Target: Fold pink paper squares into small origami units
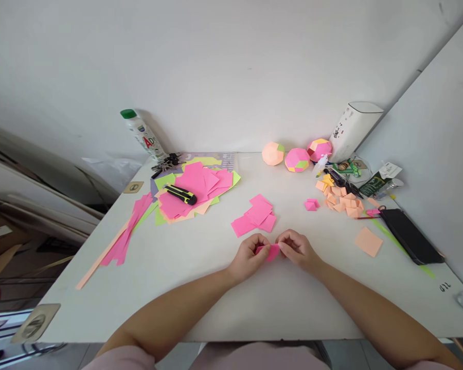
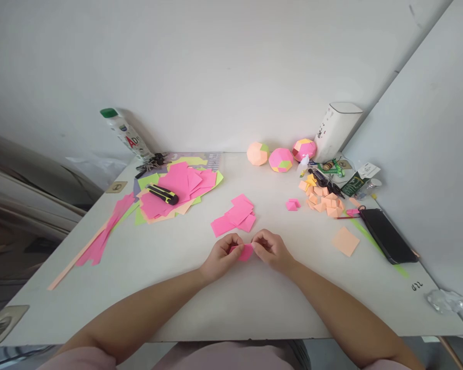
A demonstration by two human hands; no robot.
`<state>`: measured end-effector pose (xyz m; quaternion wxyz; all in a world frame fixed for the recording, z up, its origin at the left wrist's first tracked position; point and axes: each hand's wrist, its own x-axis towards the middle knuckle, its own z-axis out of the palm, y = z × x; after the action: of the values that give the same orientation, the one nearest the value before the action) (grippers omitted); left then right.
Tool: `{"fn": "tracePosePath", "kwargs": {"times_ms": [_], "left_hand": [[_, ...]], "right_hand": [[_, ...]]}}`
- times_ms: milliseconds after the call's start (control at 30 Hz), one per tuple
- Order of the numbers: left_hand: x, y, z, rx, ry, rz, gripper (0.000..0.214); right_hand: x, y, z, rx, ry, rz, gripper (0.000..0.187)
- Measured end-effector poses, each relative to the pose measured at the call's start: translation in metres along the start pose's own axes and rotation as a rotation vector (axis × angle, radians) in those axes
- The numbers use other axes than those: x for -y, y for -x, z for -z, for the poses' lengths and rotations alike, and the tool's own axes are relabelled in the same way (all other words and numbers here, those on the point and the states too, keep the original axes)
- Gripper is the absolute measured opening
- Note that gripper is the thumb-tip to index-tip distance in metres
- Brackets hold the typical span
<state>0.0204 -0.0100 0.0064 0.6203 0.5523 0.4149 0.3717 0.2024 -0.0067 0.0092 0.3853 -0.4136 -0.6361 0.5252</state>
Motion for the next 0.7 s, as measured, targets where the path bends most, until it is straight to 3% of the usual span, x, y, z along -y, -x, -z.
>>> {"fn": "tracePosePath", "kwargs": {"times_ms": [200, 533, 700], "left_hand": [[-0.0031, 0.0007, -0.0013, 0.047, -0.020, 0.020, 0.018], [-0.0003, -0.0001, 0.0006, -0.005, 0.075, 0.018, 0.024], [0.0017, 0.0001, 0.0016, -0.038, 0.134, -0.005, 0.025]], "right_hand": [[0.0016, 0.0025, -0.0042, 0.029, 0.089, 0.038, 0.013], [-0.0006, 0.0000, 0.0029, -0.169, -0.073, -0.037, 0.011], [-0.0018, -0.0012, 0.0047, -0.195, -0.160, -0.049, 0.012]]}}
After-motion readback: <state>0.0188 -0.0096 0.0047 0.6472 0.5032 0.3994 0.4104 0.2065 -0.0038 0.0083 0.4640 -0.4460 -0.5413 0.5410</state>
